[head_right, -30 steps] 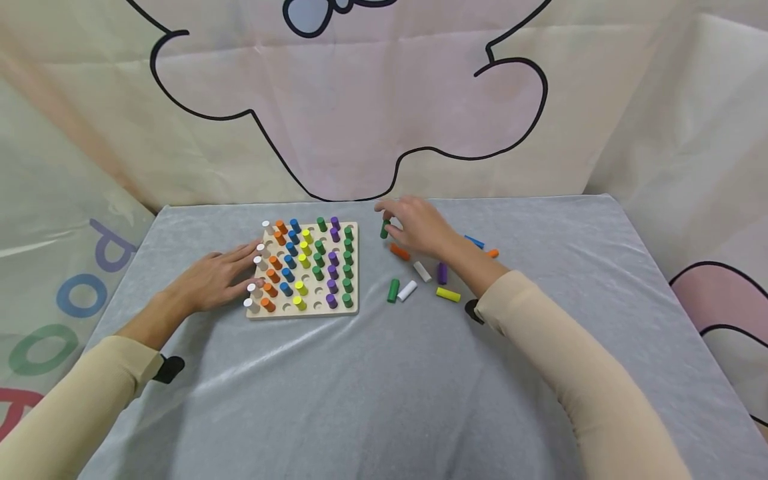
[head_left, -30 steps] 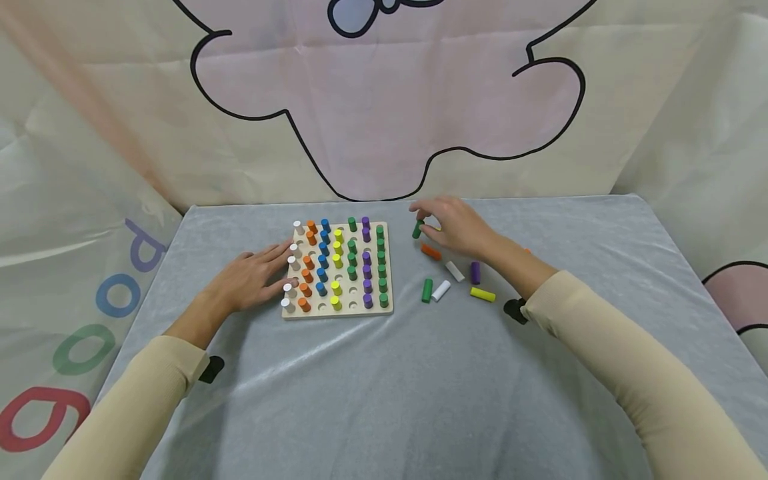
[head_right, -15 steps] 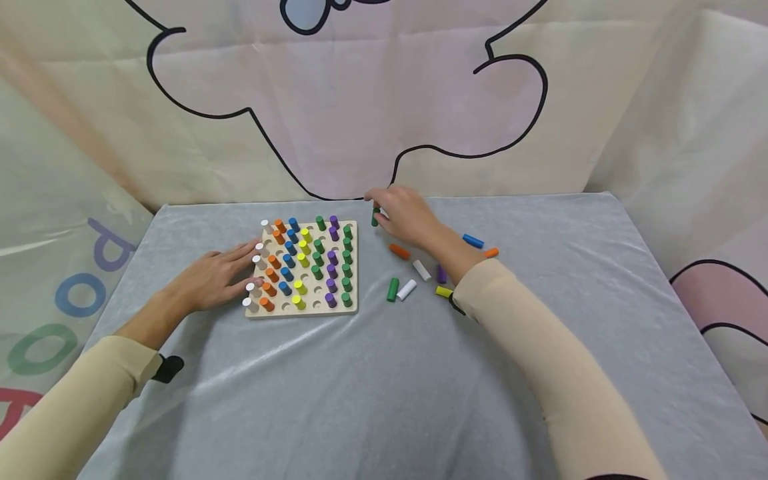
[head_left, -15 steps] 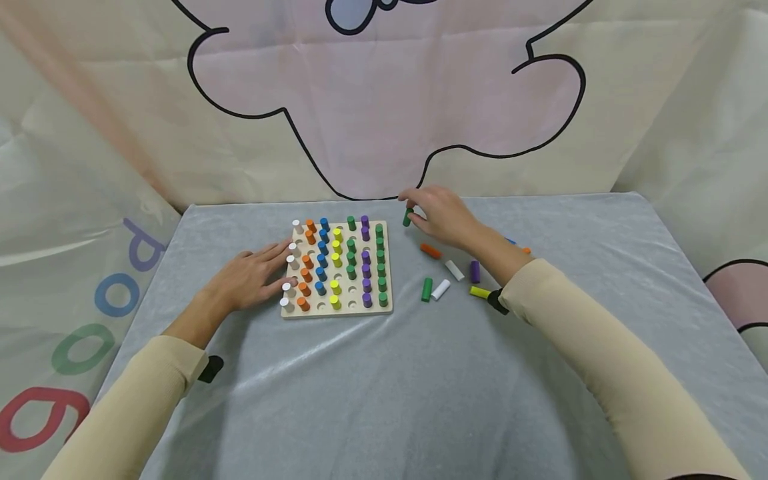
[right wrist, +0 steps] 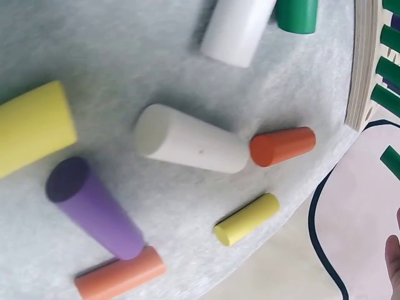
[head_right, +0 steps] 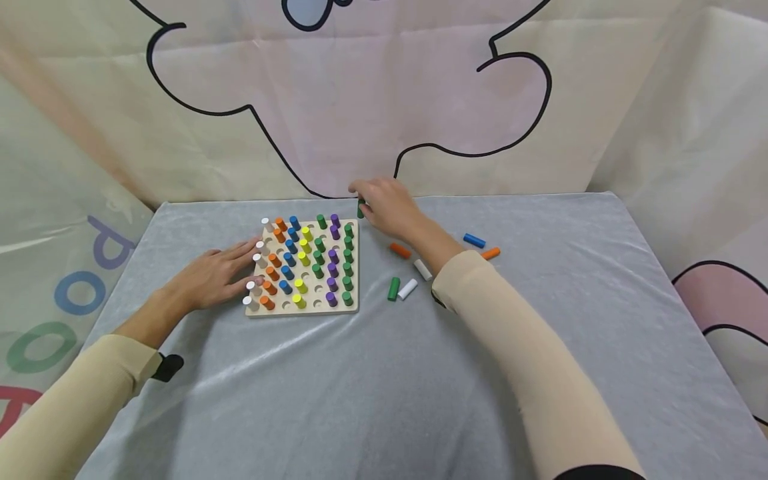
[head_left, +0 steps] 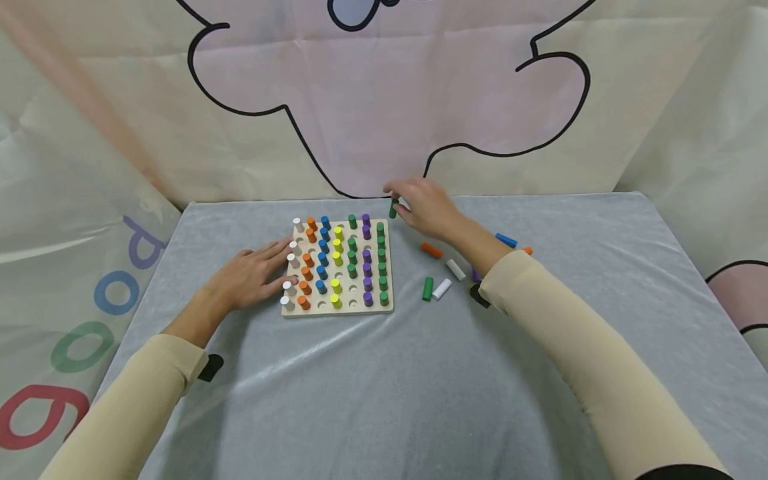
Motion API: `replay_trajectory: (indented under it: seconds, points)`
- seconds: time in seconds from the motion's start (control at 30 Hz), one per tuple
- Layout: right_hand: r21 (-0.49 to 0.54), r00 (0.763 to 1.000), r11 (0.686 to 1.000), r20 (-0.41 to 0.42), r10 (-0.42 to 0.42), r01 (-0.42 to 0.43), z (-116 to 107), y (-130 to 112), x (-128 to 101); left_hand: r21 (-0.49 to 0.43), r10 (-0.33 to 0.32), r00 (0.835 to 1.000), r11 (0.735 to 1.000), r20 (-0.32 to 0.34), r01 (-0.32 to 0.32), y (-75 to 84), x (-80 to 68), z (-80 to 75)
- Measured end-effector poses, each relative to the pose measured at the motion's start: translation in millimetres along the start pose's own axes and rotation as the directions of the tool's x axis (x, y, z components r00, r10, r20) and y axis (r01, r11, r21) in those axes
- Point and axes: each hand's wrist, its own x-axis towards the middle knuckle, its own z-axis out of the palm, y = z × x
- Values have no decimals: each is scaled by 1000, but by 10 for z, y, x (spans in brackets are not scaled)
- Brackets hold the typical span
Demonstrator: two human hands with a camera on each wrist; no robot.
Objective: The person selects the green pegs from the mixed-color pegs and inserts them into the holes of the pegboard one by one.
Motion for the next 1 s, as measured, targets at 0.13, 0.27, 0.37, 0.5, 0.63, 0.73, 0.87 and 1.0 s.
replay_trajectory:
  seconds: [0.13, 0.27, 0.37, 0.5, 0.63, 0.73, 0.87, 1.0]
  points:
    - [-2, 1000, 1000, -5, -5, 5, 27, -22, 56, 0, 1, 1000, 1000, -1, -1, -6, -6, 0]
    - [1, 1000, 1000, 4, -1, 1, 56, -44, 100, -5, 3, 1000, 1000, -5, -3, -9, -17, -3]
    - [5, 1000, 1000, 15, 11, -11, 77, -66, 120, -5, 13, 1000, 1000, -15, -13, -11, -24, -7]
    - [13, 999, 1000, 26, 27, -27, 106, -89, 136, 2, 18, 1000, 1000, -20, -18, -14, -28, -7]
    - [19, 999, 999, 34, 38, -39, 133, -103, 142, 0, 13, 1000, 1000, -17, -13, -17, -27, -6]
    - [25, 998, 999, 36, 44, -45, 160, -106, 142, -10, 13, 1000, 1000, -18, -13, -18, -23, -6]
    - [39, 998, 998, 44, 49, -50, 189, -106, 141, -12, 9, 1000, 1000, -14, -9, -23, -20, -4]
    - [51, 998, 997, 46, 50, -53, 207, -105, 144, -10, 3, 1000, 1000, -9, -4, -24, -13, 0]
